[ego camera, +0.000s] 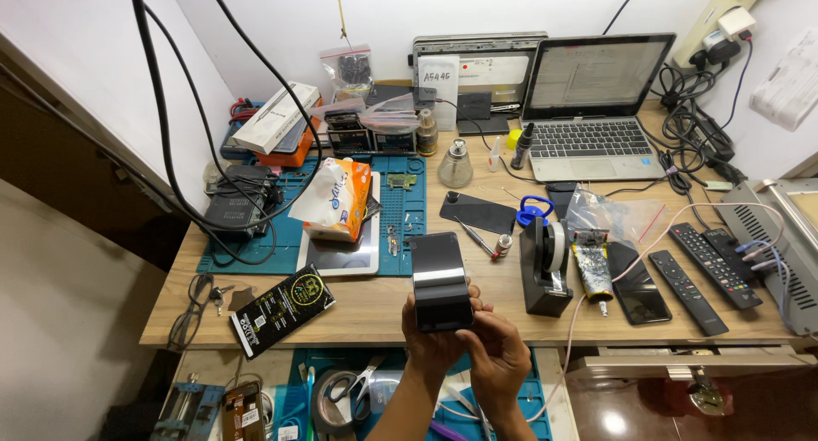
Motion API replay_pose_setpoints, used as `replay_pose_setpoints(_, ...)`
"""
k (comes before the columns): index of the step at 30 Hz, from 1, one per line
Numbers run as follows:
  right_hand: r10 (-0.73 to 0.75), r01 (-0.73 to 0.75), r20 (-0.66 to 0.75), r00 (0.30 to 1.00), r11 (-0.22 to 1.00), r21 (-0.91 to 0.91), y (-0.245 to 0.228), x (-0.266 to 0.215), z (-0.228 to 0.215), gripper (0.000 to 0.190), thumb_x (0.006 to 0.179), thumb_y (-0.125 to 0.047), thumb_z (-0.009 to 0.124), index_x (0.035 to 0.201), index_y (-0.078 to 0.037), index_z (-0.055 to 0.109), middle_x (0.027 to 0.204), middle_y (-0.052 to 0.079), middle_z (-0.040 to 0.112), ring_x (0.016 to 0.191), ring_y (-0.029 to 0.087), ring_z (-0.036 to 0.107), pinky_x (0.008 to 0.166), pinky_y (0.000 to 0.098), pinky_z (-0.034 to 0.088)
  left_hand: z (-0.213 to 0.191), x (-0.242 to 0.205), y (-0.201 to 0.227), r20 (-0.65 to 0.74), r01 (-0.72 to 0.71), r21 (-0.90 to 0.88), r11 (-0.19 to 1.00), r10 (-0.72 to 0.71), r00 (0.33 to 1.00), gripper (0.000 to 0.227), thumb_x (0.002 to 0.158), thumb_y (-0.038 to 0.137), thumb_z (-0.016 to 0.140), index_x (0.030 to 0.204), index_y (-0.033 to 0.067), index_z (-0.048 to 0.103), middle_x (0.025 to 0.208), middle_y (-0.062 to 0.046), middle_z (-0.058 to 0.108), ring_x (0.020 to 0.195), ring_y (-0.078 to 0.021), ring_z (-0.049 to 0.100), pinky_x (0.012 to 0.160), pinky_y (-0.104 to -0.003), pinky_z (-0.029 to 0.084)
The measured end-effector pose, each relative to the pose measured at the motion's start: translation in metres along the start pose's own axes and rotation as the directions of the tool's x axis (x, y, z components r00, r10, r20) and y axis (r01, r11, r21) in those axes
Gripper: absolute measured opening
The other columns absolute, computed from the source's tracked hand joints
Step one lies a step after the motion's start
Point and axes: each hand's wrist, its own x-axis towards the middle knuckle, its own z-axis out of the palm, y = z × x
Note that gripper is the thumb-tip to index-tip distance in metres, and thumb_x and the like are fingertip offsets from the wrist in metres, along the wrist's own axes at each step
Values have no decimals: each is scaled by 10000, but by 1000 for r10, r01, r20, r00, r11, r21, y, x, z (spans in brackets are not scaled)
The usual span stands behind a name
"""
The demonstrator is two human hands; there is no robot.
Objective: The person holds a black smartphone and wipes its screen and edges with a white cloth. They rotate the device to clean different sides, including the back and frame, while working at a cluttered desk.
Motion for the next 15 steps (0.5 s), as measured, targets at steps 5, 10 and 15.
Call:
replay_pose_setpoints(5, -69, 66, 46, 997, 995, 70, -1, 4, -2, 288, 699, 3, 709, 968, 21, 607, 956, 167, 650, 962, 221, 633, 865, 275, 545, 6, 0, -2, 30, 7, -48, 999, -5, 1000, 747, 762, 507, 602, 1233, -27, 375, 1049, -141, 486, 938, -224, 570, 1020, -363, 378)
replay_pose_setpoints(10, -116, 113, 72, 991, 993, 47, 1, 8, -6, 250, 718, -22, 703, 948, 5, 611, 899, 153, 650, 878, 197, 642, 766, 238, 540, 12, -2, -1, -18, -3, -42, 999, 3, 1000, 754, 755, 491, 614, 1249, -22, 366, 1066, -151, 483, 956, -235, 557, 1018, -364, 386)
replay_pose_setpoints(15, -150, 152, 97, 984, 988, -20, -7, 13, -7, 229, 734, -28, 687, 950, -1, 615, 907, 141, 658, 915, 215, 647, 851, 267, 534, 17, -4, -1, -69, -24, 80, 996, 30, 997, 735, 752, 515, 586, 1201, -39, 406, 1050, -169, 514, 980, -286, 551, 968, -377, 432)
